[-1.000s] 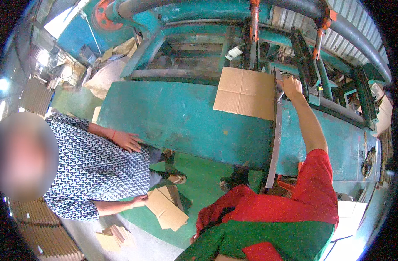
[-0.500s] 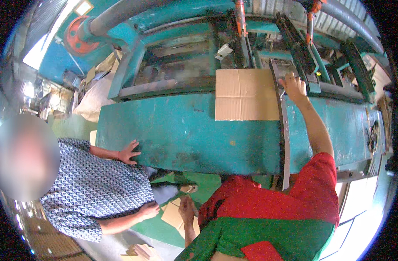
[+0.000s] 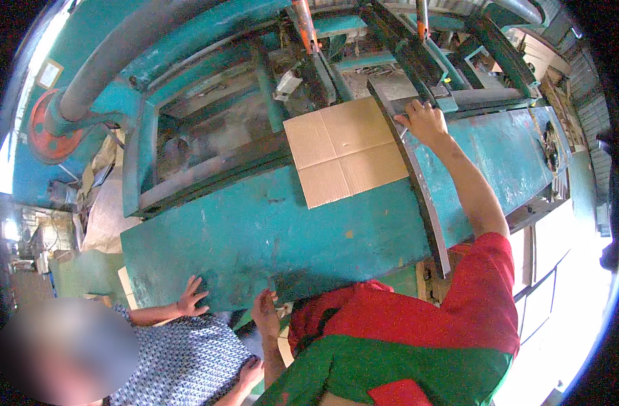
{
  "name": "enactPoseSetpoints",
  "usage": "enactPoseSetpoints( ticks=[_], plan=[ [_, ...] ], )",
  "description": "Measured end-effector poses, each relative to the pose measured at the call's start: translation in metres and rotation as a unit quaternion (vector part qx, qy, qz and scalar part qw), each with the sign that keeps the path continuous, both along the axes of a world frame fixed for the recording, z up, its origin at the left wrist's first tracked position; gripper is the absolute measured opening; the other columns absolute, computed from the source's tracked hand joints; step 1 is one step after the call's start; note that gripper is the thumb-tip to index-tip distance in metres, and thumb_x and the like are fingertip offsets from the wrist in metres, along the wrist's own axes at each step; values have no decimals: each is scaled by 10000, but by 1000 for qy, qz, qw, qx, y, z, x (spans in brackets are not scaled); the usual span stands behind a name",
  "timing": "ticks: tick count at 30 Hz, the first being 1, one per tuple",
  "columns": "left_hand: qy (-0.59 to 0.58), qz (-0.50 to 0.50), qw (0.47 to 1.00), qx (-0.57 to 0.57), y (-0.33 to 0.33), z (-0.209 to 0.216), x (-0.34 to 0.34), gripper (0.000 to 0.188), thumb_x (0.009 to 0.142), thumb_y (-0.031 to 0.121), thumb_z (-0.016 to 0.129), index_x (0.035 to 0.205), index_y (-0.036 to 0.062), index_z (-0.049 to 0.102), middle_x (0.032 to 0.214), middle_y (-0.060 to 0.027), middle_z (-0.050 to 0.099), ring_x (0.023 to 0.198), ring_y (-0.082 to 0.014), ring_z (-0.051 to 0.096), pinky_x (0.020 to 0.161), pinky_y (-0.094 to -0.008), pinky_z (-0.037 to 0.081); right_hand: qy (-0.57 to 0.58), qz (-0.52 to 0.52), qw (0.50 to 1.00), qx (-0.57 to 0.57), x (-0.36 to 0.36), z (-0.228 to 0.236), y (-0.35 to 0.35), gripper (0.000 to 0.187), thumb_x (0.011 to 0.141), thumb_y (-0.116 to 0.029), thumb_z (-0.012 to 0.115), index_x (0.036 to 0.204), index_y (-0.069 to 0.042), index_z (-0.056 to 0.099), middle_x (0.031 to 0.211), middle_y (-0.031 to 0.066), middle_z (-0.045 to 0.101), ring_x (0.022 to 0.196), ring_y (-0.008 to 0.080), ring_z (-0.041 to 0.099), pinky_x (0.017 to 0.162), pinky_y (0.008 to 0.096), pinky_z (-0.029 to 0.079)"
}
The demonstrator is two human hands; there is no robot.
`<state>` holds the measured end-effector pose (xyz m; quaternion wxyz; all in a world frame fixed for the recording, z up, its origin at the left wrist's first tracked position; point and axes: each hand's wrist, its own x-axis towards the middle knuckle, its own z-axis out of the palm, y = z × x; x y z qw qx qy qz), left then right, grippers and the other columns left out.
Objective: The person uses a utility knife to cut a piece of cardboard on a green industrial machine. They measure the cardboard with a tape measure, clamp it with a C-clamp, and make precise cuts along marked lines.
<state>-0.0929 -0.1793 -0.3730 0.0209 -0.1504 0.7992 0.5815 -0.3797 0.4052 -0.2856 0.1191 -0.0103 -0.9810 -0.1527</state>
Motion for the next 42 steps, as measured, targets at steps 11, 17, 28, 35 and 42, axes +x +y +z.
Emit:
enactPoseSetpoints(
  ticks=[11,17,28,35,42],
  plan=[
    [55,-82,995,7,-32,-21,-110,234,1003,13,552,1207,20,666,1018,-122,755,895,-193,730,820,-331,561,64,139,987,-52,2,14,-14,348,929,-403,672,1078,-88,687,1096,110,633,1061,305,618,896,464,523],
    [-2,-107,994,-16,-26,-11,-134,197,1025,51,555,1186,26,665,1012,-114,754,884,-186,725,792,-321,551,104,148,976,-123,7,8,-8,285,881,-306,767,1000,-71,658,1075,117,632,1009,316,637,887,444,538],
    [30,-115,992,37,-18,-20,-121,195,1037,96,584,1189,7,668,1013,-118,750,887,-188,718,807,-329,551,28,91,989,-109,6,15,19,471,908,-463,701,1093,-31,666,1115,169,650,1069,354,642,919,454,556],
    [-8,-106,994,28,-11,-23,-107,189,1028,70,595,1188,5,672,1015,-120,751,888,-185,717,827,-318,556,45,100,992,-70,-1,17,23,474,886,-485,713,1000,-31,639,1005,131,649,1029,322,647,829,461,561],
    [-10,-126,992,-11,-4,-14,-108,209,1034,92,595,1214,4,654,1022,-122,754,906,-181,719,846,-320,556,23,42,999,2,-2,13,18,525,930,-581,614,963,-58,603,889,114,639,717,300,717,583,412,577]
  ],
)
